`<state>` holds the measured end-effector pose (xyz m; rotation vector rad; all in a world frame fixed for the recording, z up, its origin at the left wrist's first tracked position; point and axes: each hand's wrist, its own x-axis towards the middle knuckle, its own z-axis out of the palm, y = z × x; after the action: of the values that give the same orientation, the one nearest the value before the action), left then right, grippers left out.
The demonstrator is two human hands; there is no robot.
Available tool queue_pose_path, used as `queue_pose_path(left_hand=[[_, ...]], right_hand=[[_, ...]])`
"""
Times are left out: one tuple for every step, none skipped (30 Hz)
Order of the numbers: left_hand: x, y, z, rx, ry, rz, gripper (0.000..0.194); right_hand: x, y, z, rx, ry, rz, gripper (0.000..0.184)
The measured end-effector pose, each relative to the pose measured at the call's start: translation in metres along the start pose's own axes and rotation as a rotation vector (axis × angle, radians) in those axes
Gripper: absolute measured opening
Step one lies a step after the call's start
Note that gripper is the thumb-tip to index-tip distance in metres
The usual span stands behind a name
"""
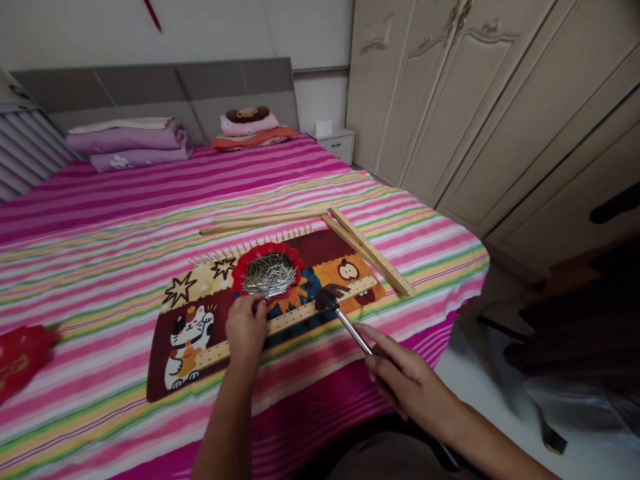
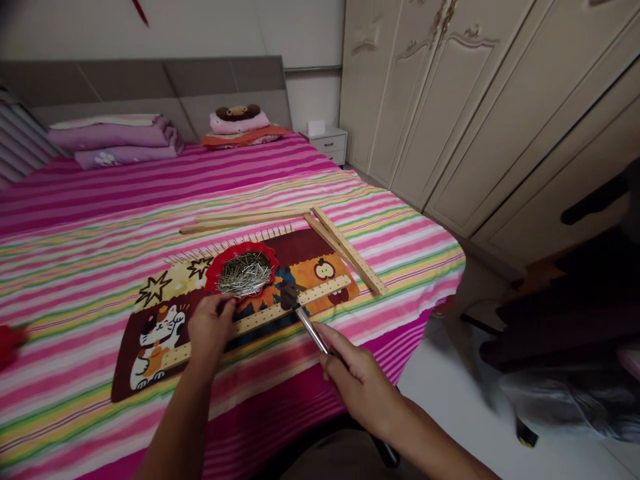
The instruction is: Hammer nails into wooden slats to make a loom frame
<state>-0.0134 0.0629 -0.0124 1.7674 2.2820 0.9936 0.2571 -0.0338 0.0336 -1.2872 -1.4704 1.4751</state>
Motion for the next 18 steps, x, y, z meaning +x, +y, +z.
queue_pose_path(left_hand=[[0.008,0.0,-0.005,0.11,0.015,-0.018,0.027],[0.016,0.0,-0.009,0.22,0.006,-0.042,0.028],[0.023,0.001,-0.012,0.322,-0.022,-0.069,0.03],[0.029,0.003,-0.013,0.404,-0.055,-0.099,0.032],[0.033,0.005,-0.013,0.464,-0.082,-0.13,0.035],[0.035,0.008,-0.012,0.499,-0.096,-0.157,0.036],[0.036,0.01,-0.01,0.512,-0.097,-0.178,0.037],[0.037,0.012,-0.007,0.509,-0.087,-0.2,0.037],[0.036,0.013,-0.003,0.494,-0.071,-0.228,0.037],[0.035,0.014,0.0,0.467,-0.052,-0.263,0.037],[0.034,0.014,0.003,0.432,-0.033,-0.3,0.037],[0.034,0.013,0.005,0.391,-0.015,-0.335,0.036],[0.034,0.011,0.007,0.344,-0.003,-0.369,0.036],[0.034,0.008,0.009,0.292,0.005,-0.403,0.035],[0.034,0.005,0.011,0.235,0.011,-0.445,0.034],[0.035,0.0,0.012,0.173,0.016,-0.49,0.034],[0.036,-0.005,0.013,0.101,0.024,-0.53,0.033],[0.037,-0.01,0.014,0.02,0.035,-0.555,0.033]], right_hand=[[-0.001,0.002,-0.001,0.017,0.005,0.024,0.05],[-0.002,0.003,-0.002,0.033,0.008,0.047,0.051],[-0.003,0.005,-0.003,0.049,0.013,0.069,0.052],[-0.003,0.006,-0.002,0.062,0.017,0.089,0.054],[-0.002,0.008,-0.002,0.074,0.019,0.105,0.054],[-0.002,0.009,-0.001,0.084,0.017,0.117,0.055],[-0.001,0.01,-0.001,0.092,0.013,0.125,0.056],[0.0,0.011,0.0,0.101,0.008,0.13,0.056],[0.0,0.012,0.001,0.106,0.004,0.131,0.056],[0.0,0.013,0.001,0.108,0.001,0.131,0.056],[0.001,0.014,0.002,0.106,0.0,0.129,0.056],[0.001,0.015,0.002,0.104,0.002,0.129,0.055],[0.0,0.015,0.002,0.102,0.005,0.13,0.055],[0.0,0.016,0.002,0.1,0.008,0.132,0.055],[-0.001,0.016,0.001,0.1,0.011,0.134,0.055],[-0.002,0.017,0.001,0.1,0.012,0.136,0.055],[-0.002,0.017,0.001,0.101,0.013,0.138,0.056],[-0.003,0.018,0.001,0.102,0.013,0.139,0.056]])
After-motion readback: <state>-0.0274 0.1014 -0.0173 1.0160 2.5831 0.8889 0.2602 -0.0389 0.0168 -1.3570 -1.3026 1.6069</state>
